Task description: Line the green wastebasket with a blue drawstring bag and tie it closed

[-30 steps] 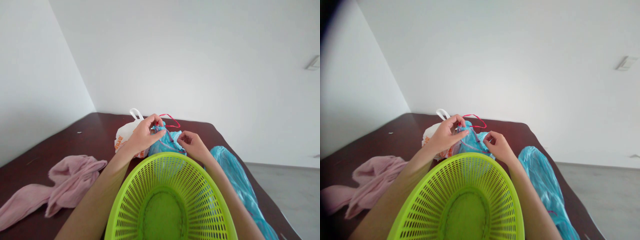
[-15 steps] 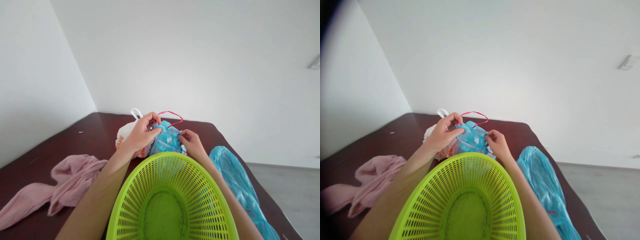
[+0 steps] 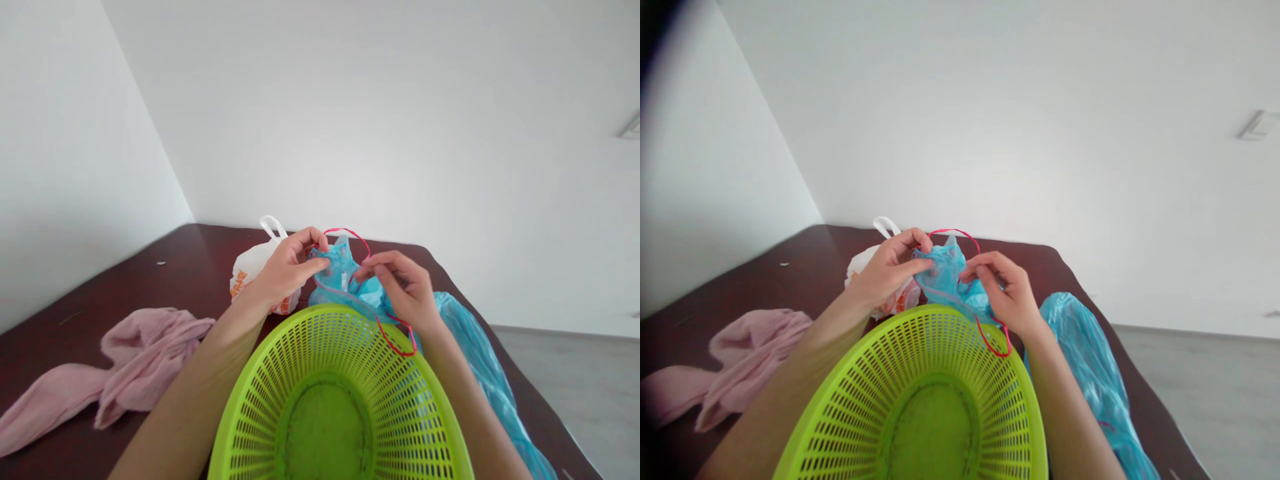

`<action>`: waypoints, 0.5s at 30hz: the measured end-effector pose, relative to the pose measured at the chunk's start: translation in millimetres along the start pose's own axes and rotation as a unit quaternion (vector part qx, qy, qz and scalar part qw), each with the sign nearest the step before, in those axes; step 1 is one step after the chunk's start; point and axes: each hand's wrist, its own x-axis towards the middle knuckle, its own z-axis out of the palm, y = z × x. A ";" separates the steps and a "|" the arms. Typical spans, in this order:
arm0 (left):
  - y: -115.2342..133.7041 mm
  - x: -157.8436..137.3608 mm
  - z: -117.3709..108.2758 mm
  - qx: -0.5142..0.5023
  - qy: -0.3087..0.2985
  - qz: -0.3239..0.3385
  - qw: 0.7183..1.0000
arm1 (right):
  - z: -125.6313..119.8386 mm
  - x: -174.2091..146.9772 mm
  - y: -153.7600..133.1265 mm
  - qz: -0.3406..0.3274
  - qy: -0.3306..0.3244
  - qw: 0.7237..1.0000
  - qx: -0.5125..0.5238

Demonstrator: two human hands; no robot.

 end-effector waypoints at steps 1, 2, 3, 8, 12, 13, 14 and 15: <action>-0.1 -0.6 0.8 0.003 -0.005 0.000 1.000 | 0.0 0.0 1.5 0.042 -0.076 0.996 0.016; -0.5 -1.0 1.3 0.006 -0.011 -0.002 1.000 | -0.8 0.7 4.3 0.075 -0.134 0.988 0.010; -1.0 -1.2 1.5 0.008 -0.018 -0.006 1.000 | -2.3 2.0 8.0 0.100 -0.174 0.980 -0.016; -4.1 0.4 0.2 0.033 -0.039 -0.016 0.999 | -15.6 6.9 32.1 0.175 -0.258 0.925 -0.216; -10.7 3.2 -2.4 0.024 -0.044 -0.020 0.999 | -22.8 -6.7 51.3 0.213 -0.254 0.841 -0.427; -13.1 4.1 -3.4 0.024 -0.044 -0.020 0.999 | -23.1 -11.6 54.9 0.224 -0.236 0.813 -0.482; -15.7 5.2 -4.3 0.026 -0.044 -0.018 0.999 | -22.6 -16.0 57.6 0.231 -0.216 0.789 -0.527; -18.2 6.2 -5.1 0.030 -0.042 -0.014 0.999 | -21.3 -19.3 59.3 0.233 -0.199 0.771 -0.559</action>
